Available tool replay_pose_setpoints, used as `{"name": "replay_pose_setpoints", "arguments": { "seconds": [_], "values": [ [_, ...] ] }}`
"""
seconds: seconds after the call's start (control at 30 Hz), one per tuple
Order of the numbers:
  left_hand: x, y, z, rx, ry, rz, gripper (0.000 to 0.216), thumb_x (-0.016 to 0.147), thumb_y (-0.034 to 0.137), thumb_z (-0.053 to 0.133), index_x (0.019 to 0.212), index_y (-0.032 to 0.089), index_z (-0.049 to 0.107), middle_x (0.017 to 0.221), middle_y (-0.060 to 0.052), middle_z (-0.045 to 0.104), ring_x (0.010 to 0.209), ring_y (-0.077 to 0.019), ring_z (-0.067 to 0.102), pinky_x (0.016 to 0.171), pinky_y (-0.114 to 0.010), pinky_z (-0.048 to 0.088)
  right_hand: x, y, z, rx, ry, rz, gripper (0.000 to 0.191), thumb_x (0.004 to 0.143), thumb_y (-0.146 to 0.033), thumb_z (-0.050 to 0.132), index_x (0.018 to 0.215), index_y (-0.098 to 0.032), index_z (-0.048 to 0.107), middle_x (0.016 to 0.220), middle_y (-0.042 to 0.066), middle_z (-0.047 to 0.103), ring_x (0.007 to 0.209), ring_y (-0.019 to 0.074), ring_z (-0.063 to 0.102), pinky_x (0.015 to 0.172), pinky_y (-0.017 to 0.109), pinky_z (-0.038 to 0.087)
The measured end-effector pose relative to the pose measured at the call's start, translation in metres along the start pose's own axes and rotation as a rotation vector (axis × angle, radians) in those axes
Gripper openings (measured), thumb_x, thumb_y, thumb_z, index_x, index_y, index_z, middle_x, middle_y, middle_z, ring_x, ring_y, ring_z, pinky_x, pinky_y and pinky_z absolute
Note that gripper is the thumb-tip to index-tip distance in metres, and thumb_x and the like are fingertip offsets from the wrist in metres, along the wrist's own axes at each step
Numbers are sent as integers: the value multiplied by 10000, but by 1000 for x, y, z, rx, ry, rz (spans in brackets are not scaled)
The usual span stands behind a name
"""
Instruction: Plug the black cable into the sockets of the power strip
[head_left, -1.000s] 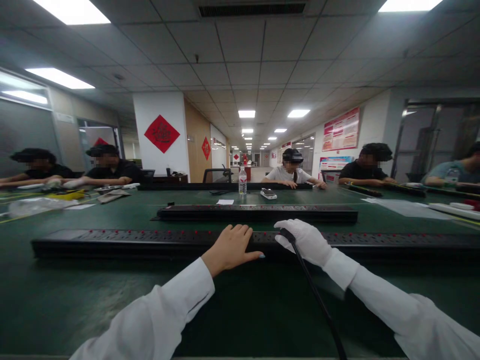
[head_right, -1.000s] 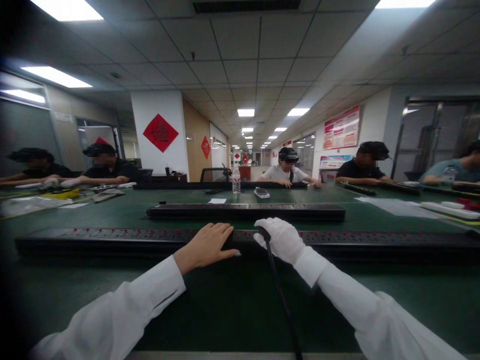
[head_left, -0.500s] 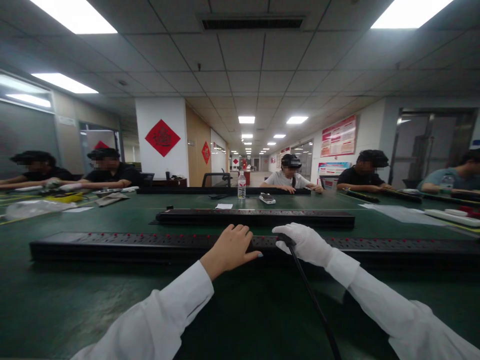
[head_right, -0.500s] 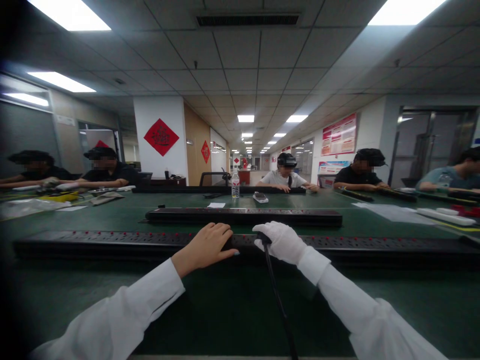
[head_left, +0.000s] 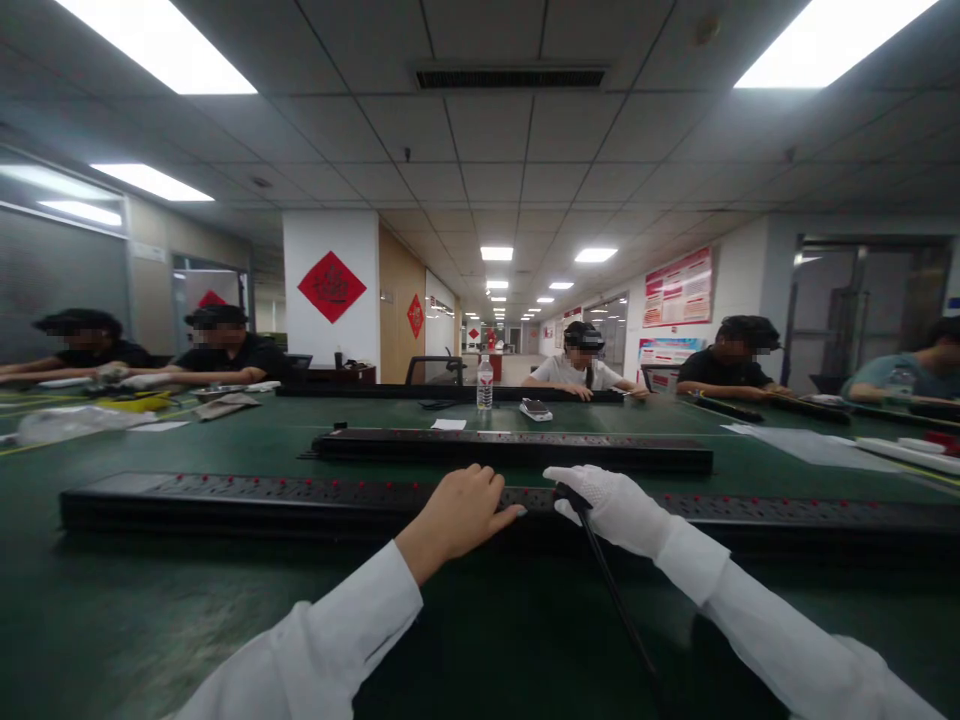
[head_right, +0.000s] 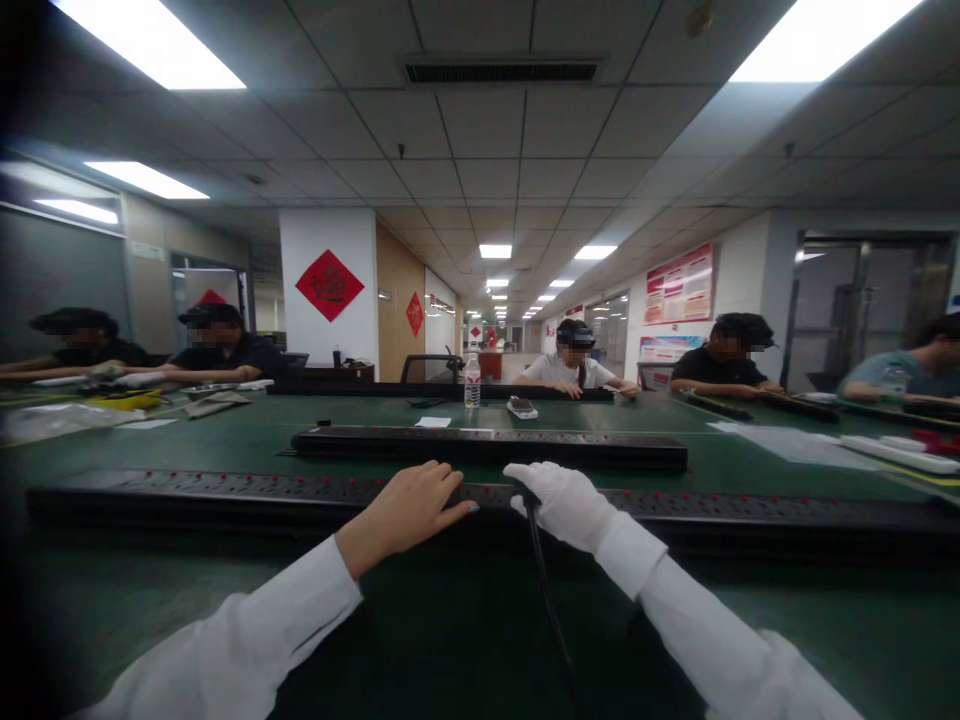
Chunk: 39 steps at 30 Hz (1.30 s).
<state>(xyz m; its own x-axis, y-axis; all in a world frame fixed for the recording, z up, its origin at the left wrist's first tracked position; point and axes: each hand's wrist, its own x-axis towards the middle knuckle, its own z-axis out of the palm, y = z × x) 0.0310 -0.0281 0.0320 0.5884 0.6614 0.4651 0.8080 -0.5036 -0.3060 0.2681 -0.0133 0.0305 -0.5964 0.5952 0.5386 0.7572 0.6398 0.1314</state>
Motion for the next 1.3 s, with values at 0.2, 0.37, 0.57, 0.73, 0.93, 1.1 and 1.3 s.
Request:
{"name": "replay_pose_setpoints", "arguments": {
  "seconds": [0.2,0.37,0.57,0.73,0.93,1.1,1.3],
  "values": [
    [1,8,-4,37,113,126,300,895,273,318,794,154,573,756,-45,591,694,-156,534,614,-277,384,2,-10,12,-36,166,26,282,843,-380,416,1031,-244,576,898,31,627,836,133,566,762,249,426],
    [1,18,-5,36,276,173,298,889,276,331,738,149,554,702,-48,585,654,-149,521,565,-264,340,4,-20,26,-74,307,157,248,844,-365,404,847,-225,609,807,25,625,771,127,564,730,227,407],
    [2,16,1,-118,265,282,379,899,328,283,691,160,552,597,-34,565,493,-110,467,488,-234,264,5,-20,35,-102,375,224,238,833,-340,401,818,-232,613,788,19,639,728,134,574,683,226,405],
    [4,10,5,-248,252,330,403,869,425,336,650,173,562,532,-22,528,458,-98,431,474,-228,231,4,-18,37,-155,385,230,261,829,-349,402,814,-229,633,786,23,656,720,133,584,669,218,397],
    [4,14,14,-335,277,370,423,859,460,348,636,170,561,546,-32,539,466,-98,442,474,-228,232,2,-21,36,-221,404,245,282,840,-356,388,851,-230,640,828,24,669,747,142,597,683,221,389],
    [2,9,14,-221,310,300,433,889,416,285,707,150,574,597,-55,570,504,-115,481,482,-238,247,0,-22,35,-251,420,250,285,842,-359,386,863,-244,646,823,10,674,745,144,599,685,227,378],
    [-3,-3,7,-174,381,234,442,905,368,238,708,141,562,607,-59,573,507,-120,484,496,-244,270,-2,-20,36,-244,440,248,282,833,-351,392,866,-249,654,828,17,676,749,146,591,696,232,370]
  ]
}}
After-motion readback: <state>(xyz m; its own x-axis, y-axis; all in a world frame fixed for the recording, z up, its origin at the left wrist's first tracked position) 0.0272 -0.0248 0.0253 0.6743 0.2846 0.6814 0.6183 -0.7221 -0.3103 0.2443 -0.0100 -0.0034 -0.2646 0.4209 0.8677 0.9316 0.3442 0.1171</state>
